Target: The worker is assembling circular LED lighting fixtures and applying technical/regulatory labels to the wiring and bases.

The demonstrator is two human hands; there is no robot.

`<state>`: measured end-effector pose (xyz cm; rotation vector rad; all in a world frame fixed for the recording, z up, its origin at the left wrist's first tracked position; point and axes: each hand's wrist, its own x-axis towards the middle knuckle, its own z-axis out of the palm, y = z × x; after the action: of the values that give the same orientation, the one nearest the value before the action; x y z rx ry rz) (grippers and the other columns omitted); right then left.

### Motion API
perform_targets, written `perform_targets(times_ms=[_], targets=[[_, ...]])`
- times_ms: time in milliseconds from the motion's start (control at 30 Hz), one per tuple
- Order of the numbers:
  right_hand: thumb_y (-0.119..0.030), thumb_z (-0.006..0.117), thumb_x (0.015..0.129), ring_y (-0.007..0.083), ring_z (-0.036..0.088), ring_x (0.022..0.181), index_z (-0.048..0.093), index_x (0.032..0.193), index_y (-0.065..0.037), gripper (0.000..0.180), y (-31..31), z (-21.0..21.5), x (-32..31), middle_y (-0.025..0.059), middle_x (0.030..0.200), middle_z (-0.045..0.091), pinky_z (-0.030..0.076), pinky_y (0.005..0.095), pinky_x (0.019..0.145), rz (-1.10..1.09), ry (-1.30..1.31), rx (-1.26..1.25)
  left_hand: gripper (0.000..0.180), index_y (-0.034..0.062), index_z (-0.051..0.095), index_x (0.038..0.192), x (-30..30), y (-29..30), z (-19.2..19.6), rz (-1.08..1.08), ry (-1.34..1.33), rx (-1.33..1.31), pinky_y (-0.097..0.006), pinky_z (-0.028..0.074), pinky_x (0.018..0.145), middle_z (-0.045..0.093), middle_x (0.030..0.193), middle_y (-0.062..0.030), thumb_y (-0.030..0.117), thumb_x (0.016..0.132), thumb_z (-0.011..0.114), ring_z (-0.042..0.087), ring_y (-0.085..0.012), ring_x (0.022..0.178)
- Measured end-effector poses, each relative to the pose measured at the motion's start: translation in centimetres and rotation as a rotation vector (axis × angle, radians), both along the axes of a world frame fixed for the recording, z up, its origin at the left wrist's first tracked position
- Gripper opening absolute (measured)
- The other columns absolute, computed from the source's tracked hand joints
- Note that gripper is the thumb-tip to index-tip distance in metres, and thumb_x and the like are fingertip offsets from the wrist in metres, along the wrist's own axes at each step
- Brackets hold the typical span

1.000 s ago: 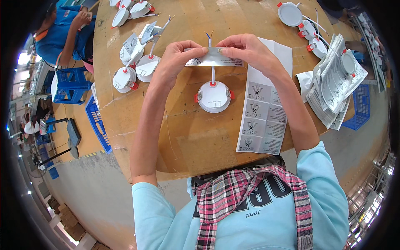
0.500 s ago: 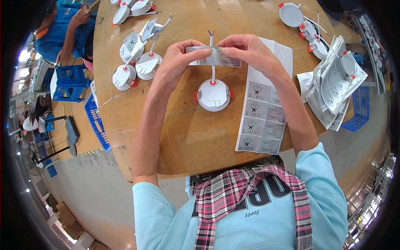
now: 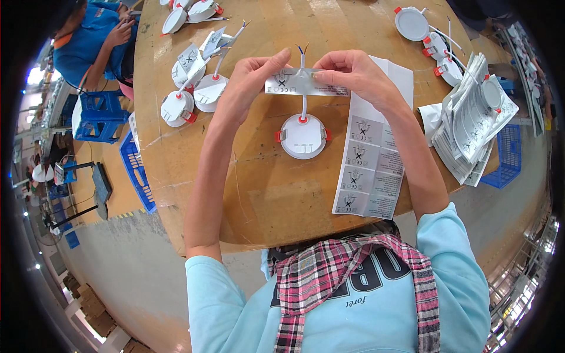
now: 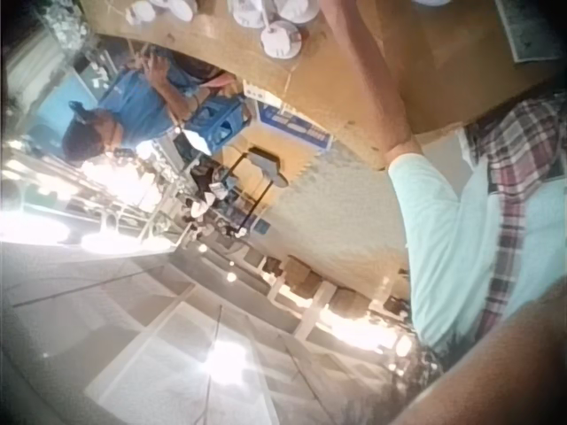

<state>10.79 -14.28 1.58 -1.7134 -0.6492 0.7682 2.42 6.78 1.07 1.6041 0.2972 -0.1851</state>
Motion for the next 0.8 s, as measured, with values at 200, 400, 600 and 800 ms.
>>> perform_targets(times_ms=[200,400,600,800], targets=[[-0.017,0.064,0.084,0.0094,0.058,0.072,0.066,0.092,0.002,0.021,0.1,1.6,-0.6,0.0042,0.078,0.064,0.047,0.0233,0.067,-0.033,-0.041,0.010,0.055,0.0009,0.070,0.086,1.2,-1.0,1.7,0.060,-0.084,0.473,-0.025,0.044,0.067,0.065,0.074,-0.0042,0.054,0.086,0.055,0.057,-0.0103,0.069],[-0.015,0.064,0.083,0.0096,0.058,0.073,0.065,0.090,0.002,0.018,-0.2,2.0,-1.2,0.0039,0.078,0.063,0.048,0.0247,0.069,-0.037,-0.072,0.050,0.041,-0.0004,0.069,0.086,1.7,-1.7,3.3,-0.081,-0.197,0.350,-0.026,0.046,0.061,0.064,0.070,-0.0049,0.040,0.082,0.065,0.059,-0.0113,0.064],[-0.011,0.066,0.081,0.0095,0.057,0.072,0.065,0.089,0.001,0.014,-0.4,4.4,-2.8,0.0041,0.077,0.063,0.047,0.0240,0.066,0.169,-0.274,0.153,0.025,-0.0015,0.067,0.089,2.2,-0.3,2.4,-0.168,-0.088,0.166,-0.026,0.049,0.078,0.065,0.077,-0.0046,0.023,0.085,0.065,0.062,-0.0119,0.074],[-0.012,0.065,0.083,0.0071,0.054,0.069,0.064,0.090,0.001,0.015,-0.6,4.5,-2.9,0.0017,0.076,0.062,0.044,0.0217,0.062,0.118,-0.126,0.101,0.041,-0.0028,0.063,0.105,0.7,-0.8,3.7,-0.005,-0.043,0.146,-0.031,0.047,0.087,0.068,0.093,-0.0098,0.035,0.089,0.058,0.063,-0.0167,0.085]])
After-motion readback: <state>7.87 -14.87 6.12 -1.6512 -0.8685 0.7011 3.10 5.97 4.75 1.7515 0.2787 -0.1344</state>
